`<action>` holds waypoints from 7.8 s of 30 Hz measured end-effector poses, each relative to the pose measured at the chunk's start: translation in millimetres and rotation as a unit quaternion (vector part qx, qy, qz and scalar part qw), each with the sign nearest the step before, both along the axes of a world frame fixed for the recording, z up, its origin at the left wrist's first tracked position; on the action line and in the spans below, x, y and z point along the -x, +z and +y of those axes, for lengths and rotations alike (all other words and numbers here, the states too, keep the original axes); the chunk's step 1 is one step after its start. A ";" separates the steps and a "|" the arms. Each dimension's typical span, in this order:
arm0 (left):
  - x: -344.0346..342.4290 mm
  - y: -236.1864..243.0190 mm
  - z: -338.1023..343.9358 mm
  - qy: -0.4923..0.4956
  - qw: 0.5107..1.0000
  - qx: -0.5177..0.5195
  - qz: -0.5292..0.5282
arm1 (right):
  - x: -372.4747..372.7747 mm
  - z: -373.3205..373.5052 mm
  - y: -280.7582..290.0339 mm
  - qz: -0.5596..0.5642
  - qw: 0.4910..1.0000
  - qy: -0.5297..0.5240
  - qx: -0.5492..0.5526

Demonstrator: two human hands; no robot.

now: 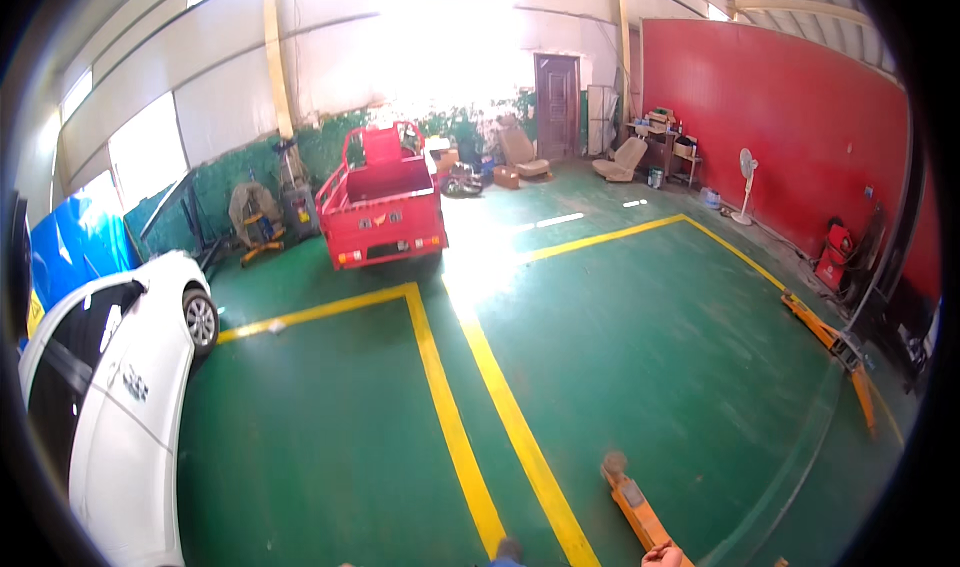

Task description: The person retrieves a multimeter from a red utility cart and walks to a car with an open hood. They connect the multimeter probes to the car battery terminals to measure voltage, then move the probes to other points in the engine bay to test electrical connections.

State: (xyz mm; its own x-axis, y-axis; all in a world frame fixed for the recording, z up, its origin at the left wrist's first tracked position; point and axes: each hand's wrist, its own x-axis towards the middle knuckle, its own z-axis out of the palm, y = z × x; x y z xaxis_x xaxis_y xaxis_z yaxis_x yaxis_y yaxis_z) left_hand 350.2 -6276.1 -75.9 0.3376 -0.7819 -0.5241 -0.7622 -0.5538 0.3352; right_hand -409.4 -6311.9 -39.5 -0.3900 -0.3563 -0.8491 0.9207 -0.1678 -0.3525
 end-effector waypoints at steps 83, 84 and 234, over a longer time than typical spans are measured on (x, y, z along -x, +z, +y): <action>97.0 195.8 -2632.2 0.146 0.885 0.440 0.038 | -246.6 -2834.5 143.0 0.234 0.766 0.574 0.173; 81.4 198.0 -2665.3 0.162 0.884 0.435 0.045 | -255.8 -2863.8 144.6 0.234 0.767 0.577 0.156; -173.9 188.7 -3240.0 0.935 0.056 0.280 0.211 | -1293.0 -3329.6 -294.3 0.415 -0.217 0.812 0.348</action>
